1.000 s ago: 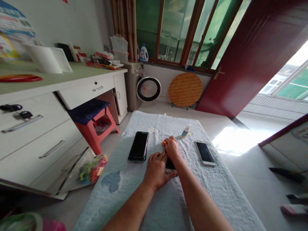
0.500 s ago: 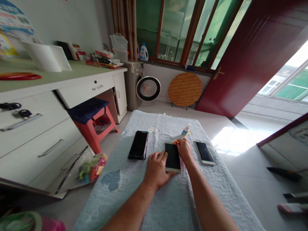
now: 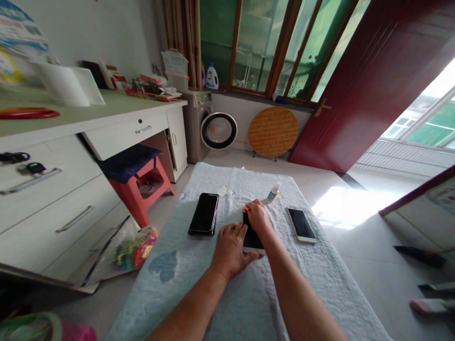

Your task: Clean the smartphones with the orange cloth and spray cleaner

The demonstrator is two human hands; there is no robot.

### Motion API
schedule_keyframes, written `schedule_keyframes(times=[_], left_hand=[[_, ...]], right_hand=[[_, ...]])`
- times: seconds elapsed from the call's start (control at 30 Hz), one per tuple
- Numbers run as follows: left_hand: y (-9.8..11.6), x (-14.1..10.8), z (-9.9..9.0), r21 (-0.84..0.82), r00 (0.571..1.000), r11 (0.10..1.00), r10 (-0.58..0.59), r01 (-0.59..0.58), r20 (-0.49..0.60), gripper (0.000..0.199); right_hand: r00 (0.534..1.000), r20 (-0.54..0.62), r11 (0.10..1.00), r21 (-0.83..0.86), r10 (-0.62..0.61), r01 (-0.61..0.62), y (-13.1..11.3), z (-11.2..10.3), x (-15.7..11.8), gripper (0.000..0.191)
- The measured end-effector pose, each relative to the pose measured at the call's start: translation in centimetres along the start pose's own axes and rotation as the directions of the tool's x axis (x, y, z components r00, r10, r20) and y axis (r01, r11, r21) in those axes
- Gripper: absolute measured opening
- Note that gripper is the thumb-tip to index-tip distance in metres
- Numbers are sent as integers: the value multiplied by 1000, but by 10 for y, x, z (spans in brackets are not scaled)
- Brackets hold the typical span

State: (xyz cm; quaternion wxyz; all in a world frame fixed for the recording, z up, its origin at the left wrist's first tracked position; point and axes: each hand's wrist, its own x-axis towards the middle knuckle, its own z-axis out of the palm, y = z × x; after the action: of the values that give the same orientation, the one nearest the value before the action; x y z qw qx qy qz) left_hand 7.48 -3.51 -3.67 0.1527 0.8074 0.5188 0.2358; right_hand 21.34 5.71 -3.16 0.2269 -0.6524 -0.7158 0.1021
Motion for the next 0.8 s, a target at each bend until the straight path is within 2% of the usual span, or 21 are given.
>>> schedule_keyframes(times=[0.2,0.27,0.37,0.47,0.6,0.7,0.8], left_hand=[[-4,0,8,-39,997,999,-24,21,-77,100],[-5,0,12,-40,994,999,-27,23,-109,104],[-7,-1,15,-39,994,999,-42,39,-97,106],[-6,-2,14,-22,996,998,-57,56,-75,102],[-5,-1,12,36,998,998,-57,59,-29,83],[-5,0,10,54,998,997,-55,55,9,75],[-6,1,9,42,999,998,-48,47,22,78]], right_hand=[[995,63,994,73,-82,78,-3,-6,-17,26],[988,85,988,94,-129,121,-4,-10,-28,27],[973,132,976,139,-188,170,-8,-16,-48,27],[959,193,969,176,-208,175,-13,-23,-68,26],[935,259,958,216,-244,190,-16,-32,-88,26],[917,291,948,243,-273,205,-15,-36,-92,25],[929,273,953,237,-251,188,-10,-37,-86,24]])
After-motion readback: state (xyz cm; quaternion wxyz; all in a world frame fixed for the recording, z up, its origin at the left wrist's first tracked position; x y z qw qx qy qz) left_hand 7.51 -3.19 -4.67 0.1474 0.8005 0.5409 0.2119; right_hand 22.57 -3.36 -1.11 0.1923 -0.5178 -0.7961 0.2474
